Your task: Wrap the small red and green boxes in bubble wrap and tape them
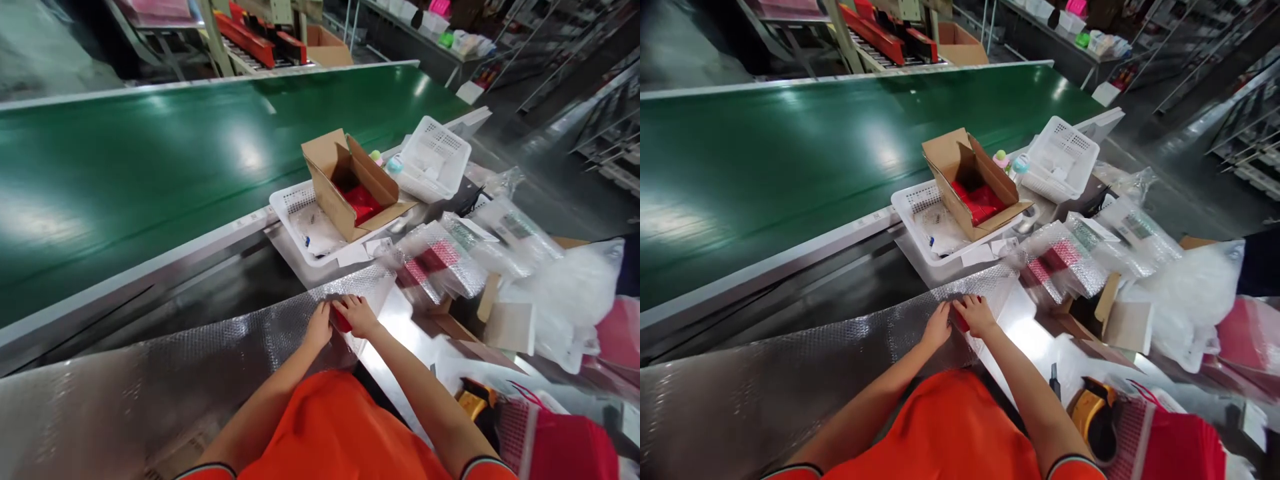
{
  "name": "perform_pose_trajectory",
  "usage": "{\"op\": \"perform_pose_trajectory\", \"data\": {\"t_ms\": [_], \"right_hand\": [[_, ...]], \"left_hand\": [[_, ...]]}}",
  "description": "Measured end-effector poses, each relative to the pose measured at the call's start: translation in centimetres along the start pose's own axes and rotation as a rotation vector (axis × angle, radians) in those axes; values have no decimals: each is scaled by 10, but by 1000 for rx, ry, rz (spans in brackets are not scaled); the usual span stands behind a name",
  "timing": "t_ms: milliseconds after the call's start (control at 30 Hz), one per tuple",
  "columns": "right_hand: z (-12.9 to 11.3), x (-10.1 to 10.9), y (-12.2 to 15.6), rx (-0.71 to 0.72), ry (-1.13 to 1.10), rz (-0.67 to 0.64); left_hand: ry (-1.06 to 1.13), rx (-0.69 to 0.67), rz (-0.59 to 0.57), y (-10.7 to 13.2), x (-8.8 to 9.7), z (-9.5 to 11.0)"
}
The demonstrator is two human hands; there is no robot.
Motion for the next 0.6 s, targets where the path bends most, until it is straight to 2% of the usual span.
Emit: {"op": "perform_pose_trajectory", "data": {"t_ms": [100,233,333,467,600], "right_hand": [[10,-12,5,-40,-22,10],[43,-44,29,-323,-138,-15],[68,-78,59,-494,-246,30],[82,-121,88,-582,-323,-13],[80,-136,96,-601,-408,-13]], "left_hand": [[-18,-8,-38,1,3,7],[-49,-25,-95,2,8,19],[-119,-35,-110,2,11,28],[-218,-187,-117,3,11,44],[-301,-175,-108,8,8,54]]}}
Point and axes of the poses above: each hand's wrist, its own y-axis away from the middle knuckle, its own x-axis out of the back of the hand, z = x × y, the point moved 4 cm from there along -y, towards the middle knuckle, and after that the axes turned 15 degrees about -x, right-handed, at the moved point
